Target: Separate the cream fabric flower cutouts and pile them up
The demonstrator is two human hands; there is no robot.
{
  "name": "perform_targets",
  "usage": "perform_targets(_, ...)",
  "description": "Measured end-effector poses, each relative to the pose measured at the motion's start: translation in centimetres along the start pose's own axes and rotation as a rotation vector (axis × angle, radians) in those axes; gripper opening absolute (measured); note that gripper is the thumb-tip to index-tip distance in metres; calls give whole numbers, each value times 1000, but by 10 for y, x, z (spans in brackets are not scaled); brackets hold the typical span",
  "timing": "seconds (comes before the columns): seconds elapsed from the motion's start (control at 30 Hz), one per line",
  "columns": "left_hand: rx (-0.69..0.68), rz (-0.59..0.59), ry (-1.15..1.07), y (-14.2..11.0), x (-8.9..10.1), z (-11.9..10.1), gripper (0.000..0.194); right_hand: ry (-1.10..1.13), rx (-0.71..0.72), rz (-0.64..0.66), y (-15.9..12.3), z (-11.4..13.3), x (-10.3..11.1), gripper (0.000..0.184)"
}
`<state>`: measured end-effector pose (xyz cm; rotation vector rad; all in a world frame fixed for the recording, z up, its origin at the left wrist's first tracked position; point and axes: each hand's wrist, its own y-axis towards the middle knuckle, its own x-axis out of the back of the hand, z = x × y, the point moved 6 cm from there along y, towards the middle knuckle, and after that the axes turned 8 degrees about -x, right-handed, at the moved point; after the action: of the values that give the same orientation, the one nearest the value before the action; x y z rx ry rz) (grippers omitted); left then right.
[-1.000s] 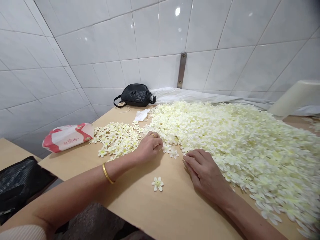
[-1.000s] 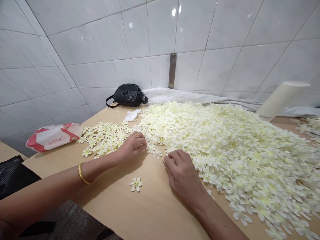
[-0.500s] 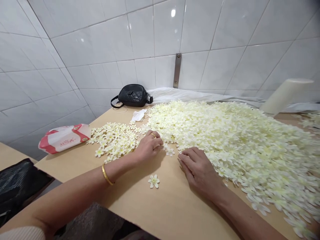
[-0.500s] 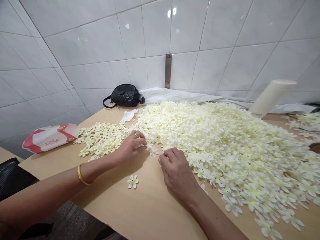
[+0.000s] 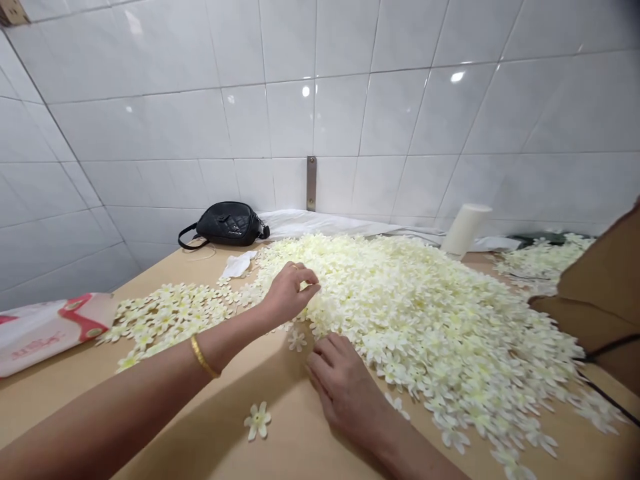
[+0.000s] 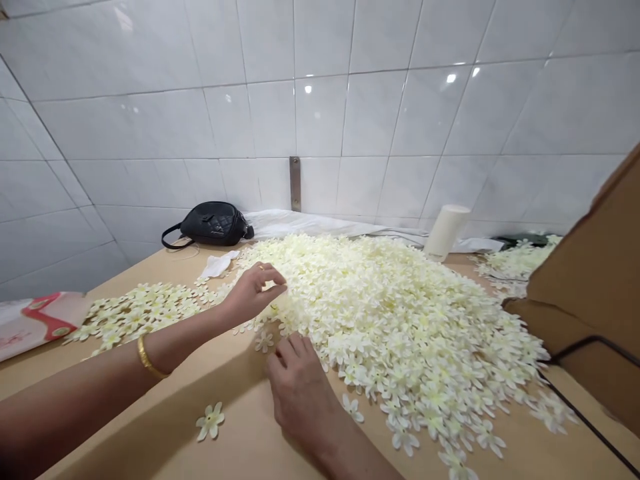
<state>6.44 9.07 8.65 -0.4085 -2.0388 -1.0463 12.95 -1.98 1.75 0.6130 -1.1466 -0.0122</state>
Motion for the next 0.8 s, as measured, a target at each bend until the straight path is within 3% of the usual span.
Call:
perform_targets(0.2, -61, -11, 38, 72, -22, -17, 15, -14, 27, -2, -1, -1, -1, 11)
perform_targets(0.3, -31, -3, 54, 84, -23, -13, 23, -1, 39, -10, -1, -1, 1, 14)
perform_targets(0.4, -39, -13, 105, 67, -12, -3, 19, 10, 53, -8, -2, -1, 1, 14)
perform_targets(0.63, -134, 48, 286, -18, 19, 18, 21, 14, 77, 30, -3, 1, -7, 13)
perform_targets(0.7, -176, 45, 285, -25, 17, 15, 19, 14, 73, 44, -2, 3, -9, 12)
perform_targets(0.8, -296, 68, 278, -15, 0, -6, 19, 9, 51, 55, -1, 4, -10, 11)
